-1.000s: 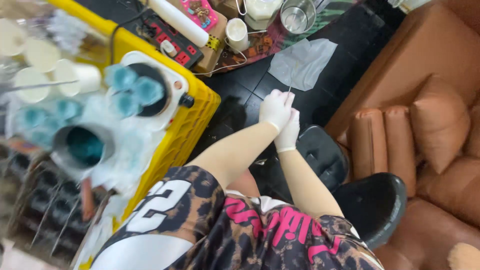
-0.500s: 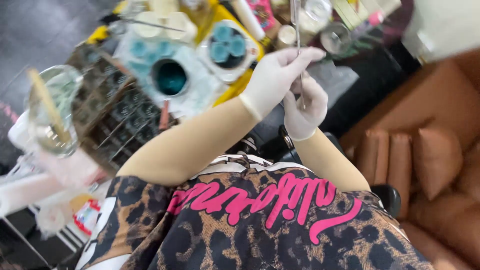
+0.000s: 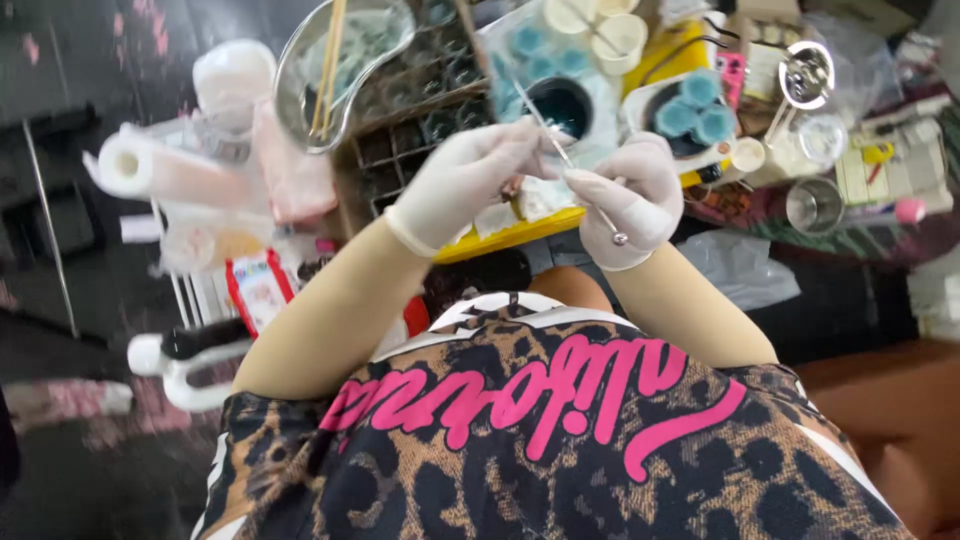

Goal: Cleaning and preparing small decorative blue wax pieces using a cloth and a metal pick tool.

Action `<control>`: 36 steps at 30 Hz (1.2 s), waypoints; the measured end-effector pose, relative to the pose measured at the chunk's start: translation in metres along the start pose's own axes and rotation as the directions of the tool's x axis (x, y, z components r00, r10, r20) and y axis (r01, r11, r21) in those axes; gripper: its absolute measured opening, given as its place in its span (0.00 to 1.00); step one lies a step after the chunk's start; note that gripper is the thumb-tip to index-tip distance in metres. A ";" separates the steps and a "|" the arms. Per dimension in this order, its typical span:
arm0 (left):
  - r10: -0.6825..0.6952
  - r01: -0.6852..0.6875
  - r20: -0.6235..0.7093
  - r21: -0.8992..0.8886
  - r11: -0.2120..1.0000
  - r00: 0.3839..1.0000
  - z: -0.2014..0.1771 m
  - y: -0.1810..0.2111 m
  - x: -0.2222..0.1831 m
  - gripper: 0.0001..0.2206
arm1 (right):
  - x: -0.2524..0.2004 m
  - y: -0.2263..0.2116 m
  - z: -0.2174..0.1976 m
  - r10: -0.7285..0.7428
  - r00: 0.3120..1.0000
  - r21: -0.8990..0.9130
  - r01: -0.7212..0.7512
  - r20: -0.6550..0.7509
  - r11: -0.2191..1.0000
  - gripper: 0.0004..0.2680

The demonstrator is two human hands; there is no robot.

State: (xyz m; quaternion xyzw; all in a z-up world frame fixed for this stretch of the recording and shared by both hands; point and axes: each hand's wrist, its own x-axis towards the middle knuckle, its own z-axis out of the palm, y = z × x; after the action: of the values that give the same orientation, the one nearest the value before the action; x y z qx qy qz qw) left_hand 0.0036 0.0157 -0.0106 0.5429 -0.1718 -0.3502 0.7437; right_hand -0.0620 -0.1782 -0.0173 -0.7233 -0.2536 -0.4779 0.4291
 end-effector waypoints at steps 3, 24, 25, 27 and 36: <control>0.319 -0.161 -0.264 0.484 0.860 0.910 -0.026 0.017 -0.040 0.12 | 0.006 0.011 0.012 0.028 0.999 0.173 -0.021 -0.036 0.985 0.07; 0.636 0.666 -0.771 0.455 0.591 -0.038 -0.052 -0.255 -0.067 0.30 | 0.032 0.176 -0.068 0.700 0.302 0.619 -0.745 0.647 -0.250 0.05; 0.640 0.668 -0.768 0.456 0.588 -0.039 -0.058 -0.253 -0.066 0.30 | 0.033 0.178 -0.067 0.698 0.305 0.621 -0.742 0.648 -0.252 0.05; 0.508 0.706 -0.861 0.346 0.617 -0.022 -0.064 -0.255 -0.066 0.32 | 0.032 0.179 -0.070 0.696 0.228 0.579 -0.750 0.681 -0.321 0.06; 0.302 0.872 -0.953 0.140 0.468 -0.009 -0.079 -0.244 -0.082 0.16 | 0.019 0.181 -0.067 0.670 0.212 0.571 -0.729 0.712 -0.377 0.05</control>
State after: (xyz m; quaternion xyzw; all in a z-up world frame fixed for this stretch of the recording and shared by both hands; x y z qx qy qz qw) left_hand -0.0846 0.0881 -0.2544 0.9031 0.3837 0.0493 0.1865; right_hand 0.0549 -0.3285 -0.0566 -0.3424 0.0411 0.1602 0.9249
